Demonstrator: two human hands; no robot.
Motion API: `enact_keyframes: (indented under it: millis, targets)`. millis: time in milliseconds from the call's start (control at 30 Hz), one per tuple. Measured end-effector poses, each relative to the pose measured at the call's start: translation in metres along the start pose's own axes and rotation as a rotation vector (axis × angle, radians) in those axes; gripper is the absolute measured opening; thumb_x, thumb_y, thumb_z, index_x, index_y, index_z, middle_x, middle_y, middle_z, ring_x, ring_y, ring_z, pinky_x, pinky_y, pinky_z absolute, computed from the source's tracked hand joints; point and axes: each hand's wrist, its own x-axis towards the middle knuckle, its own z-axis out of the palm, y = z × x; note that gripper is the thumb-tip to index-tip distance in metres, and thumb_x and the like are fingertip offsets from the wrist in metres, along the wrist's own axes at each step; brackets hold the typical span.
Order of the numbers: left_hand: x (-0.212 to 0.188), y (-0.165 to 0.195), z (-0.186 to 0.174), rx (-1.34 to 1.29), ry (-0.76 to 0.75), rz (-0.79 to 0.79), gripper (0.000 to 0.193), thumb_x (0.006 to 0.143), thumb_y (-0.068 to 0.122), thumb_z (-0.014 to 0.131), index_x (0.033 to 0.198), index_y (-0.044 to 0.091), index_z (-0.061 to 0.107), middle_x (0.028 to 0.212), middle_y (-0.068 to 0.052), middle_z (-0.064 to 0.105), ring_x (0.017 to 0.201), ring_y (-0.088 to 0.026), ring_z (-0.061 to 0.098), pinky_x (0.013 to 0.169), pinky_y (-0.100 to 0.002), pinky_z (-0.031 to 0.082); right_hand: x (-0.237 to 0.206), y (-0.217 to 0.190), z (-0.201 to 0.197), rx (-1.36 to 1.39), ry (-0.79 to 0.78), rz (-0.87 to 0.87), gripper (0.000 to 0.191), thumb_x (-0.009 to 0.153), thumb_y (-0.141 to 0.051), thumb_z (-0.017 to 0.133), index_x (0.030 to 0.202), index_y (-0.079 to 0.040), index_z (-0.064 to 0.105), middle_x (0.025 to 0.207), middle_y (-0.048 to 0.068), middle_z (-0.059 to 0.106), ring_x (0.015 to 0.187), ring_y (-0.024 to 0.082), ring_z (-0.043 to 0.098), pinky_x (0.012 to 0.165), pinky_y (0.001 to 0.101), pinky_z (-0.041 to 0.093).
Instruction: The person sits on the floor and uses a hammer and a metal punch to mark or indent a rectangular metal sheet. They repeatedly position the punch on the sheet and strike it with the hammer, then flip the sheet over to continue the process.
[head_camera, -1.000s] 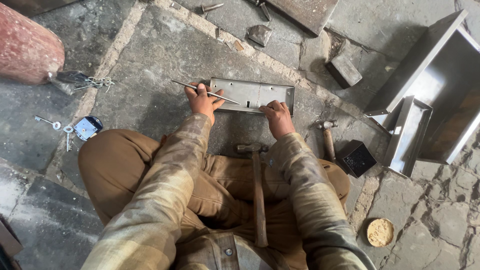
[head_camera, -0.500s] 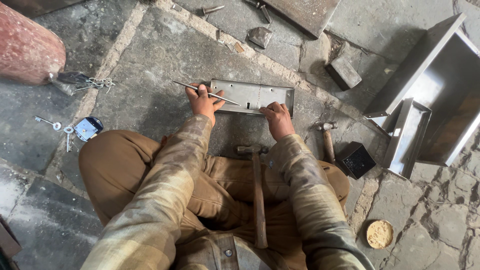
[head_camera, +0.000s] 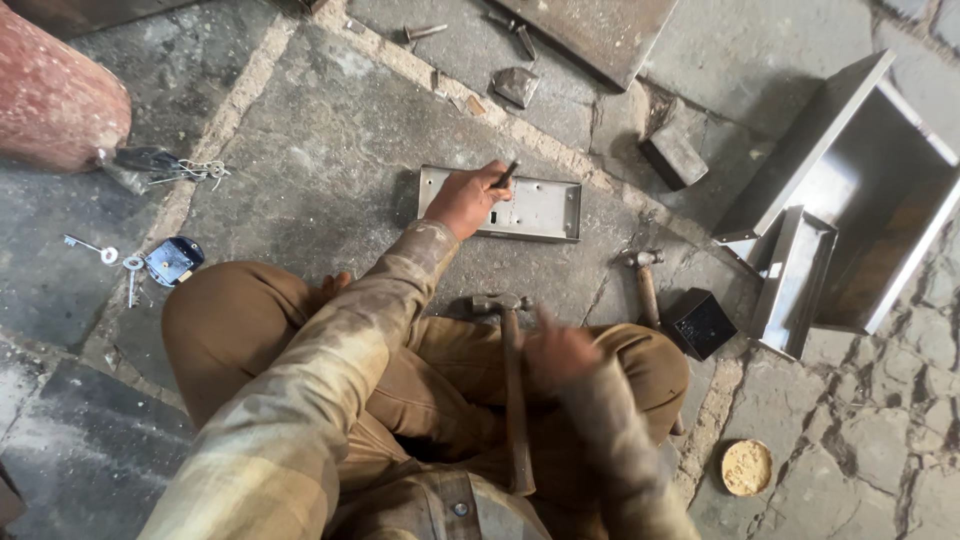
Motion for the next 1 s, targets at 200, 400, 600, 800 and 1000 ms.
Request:
enact_keyframes:
  millis: [200, 400, 600, 800, 1000]
  targets:
    - [-0.002, -0.003, -0.005, 0.019, -0.011, 0.034, 0.026, 0.094, 0.021, 0.077, 0.105, 0.008, 0.057, 0.085, -0.015, 0.073, 0.078, -0.032, 0.072, 0.071, -0.045, 0.055, -0.04, -0.073, 0.024, 1.777, -0.235, 0.849, 0.081, 0.096, -0.017, 0.067, 0.163, -0.013, 0.023, 0.092, 0.029, 0.068, 0.064, 0.02, 0.065, 0.056, 0.0329, 0.057]
    - [-0.003, -0.03, 0.009, -0.09, 0.009, 0.383, 0.042, 0.094, 0.011, 0.072, 0.129, 0.018, 0.051, 0.093, -0.01, 0.075, 0.085, -0.025, 0.077, 0.075, -0.036, 0.062, -0.033, -0.035, -0.105, 0.992, 0.315, 0.29, 0.1, 0.086, 0.006, 0.068, 0.166, -0.011, 0.011, 0.124, 0.029, 0.06, 0.092, 0.033, 0.066, 0.077, 0.0389, 0.065]
    - [-0.009, -0.032, 0.006, -0.019, -0.016, 0.324, 0.03, 0.097, 0.011, 0.072, 0.123, 0.02, 0.059, 0.096, -0.007, 0.077, 0.089, -0.026, 0.078, 0.078, -0.037, 0.062, 0.016, 0.004, -0.166, 1.197, 0.871, -0.041, 0.088, 0.107, 0.002, 0.059, 0.168, -0.024, 0.003, 0.099, 0.003, 0.071, 0.068, 0.006, 0.066, 0.059, 0.0232, 0.056]
    - [-0.013, -0.021, 0.0, 0.024, 0.007, 0.24, 0.022, 0.095, 0.017, 0.074, 0.116, 0.017, 0.065, 0.1, -0.007, 0.078, 0.091, -0.027, 0.077, 0.079, -0.039, 0.062, 0.036, 0.007, -0.187, 0.732, 0.052, 0.393, 0.076, 0.096, -0.008, 0.062, 0.161, -0.01, 0.022, 0.108, 0.02, 0.075, 0.056, 0.022, 0.072, 0.053, 0.0355, 0.064]
    - [-0.01, -0.032, 0.004, 0.029, -0.021, 0.164, 0.026, 0.095, 0.016, 0.065, 0.12, 0.018, 0.066, 0.103, -0.008, 0.078, 0.091, -0.025, 0.077, 0.082, -0.036, 0.062, 0.039, -0.004, -0.168, 0.369, 0.48, -0.004, 0.087, 0.096, 0.004, 0.06, 0.171, -0.011, 0.018, 0.139, 0.034, 0.059, 0.11, 0.038, 0.073, 0.091, 0.0424, 0.065]
